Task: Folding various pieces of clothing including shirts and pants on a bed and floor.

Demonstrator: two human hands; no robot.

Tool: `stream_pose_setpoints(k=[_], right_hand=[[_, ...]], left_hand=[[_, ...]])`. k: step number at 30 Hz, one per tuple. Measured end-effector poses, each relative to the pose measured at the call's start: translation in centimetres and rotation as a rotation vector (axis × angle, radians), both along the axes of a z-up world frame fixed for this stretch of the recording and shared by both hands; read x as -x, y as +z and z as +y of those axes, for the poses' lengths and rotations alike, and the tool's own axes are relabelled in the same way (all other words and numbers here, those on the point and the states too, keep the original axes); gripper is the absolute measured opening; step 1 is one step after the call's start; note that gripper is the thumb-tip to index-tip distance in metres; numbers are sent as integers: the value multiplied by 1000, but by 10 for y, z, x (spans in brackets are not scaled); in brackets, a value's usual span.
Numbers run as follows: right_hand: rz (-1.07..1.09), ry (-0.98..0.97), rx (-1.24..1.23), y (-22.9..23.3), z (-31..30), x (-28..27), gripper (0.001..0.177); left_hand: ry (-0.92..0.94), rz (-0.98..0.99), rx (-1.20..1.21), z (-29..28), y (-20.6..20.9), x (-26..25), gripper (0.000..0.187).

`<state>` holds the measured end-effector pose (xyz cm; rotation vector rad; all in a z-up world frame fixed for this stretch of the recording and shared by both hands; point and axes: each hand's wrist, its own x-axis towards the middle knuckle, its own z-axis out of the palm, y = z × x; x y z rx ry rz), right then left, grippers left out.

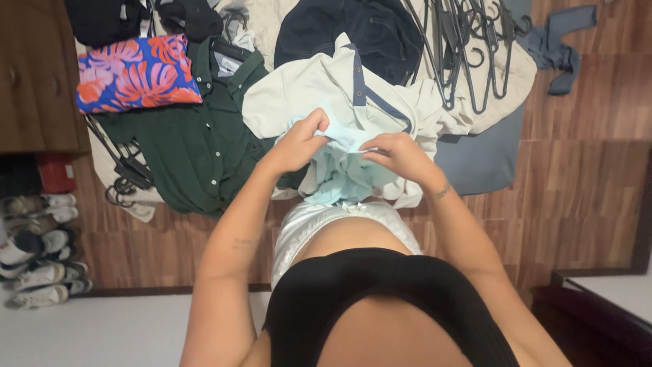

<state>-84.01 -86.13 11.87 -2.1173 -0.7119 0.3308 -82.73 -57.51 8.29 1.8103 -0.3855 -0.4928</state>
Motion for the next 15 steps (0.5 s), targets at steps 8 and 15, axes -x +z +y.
stream_pose_setpoints(k=[8, 15], right_hand=[[-385, 106, 155, 37, -33, -16, 23], [-583, 92, 161, 13, -50, -23, 19]], left_hand=[[249, 86, 347, -85, 23, 23, 41], [455, 69, 161, -112, 30, 35, 28]])
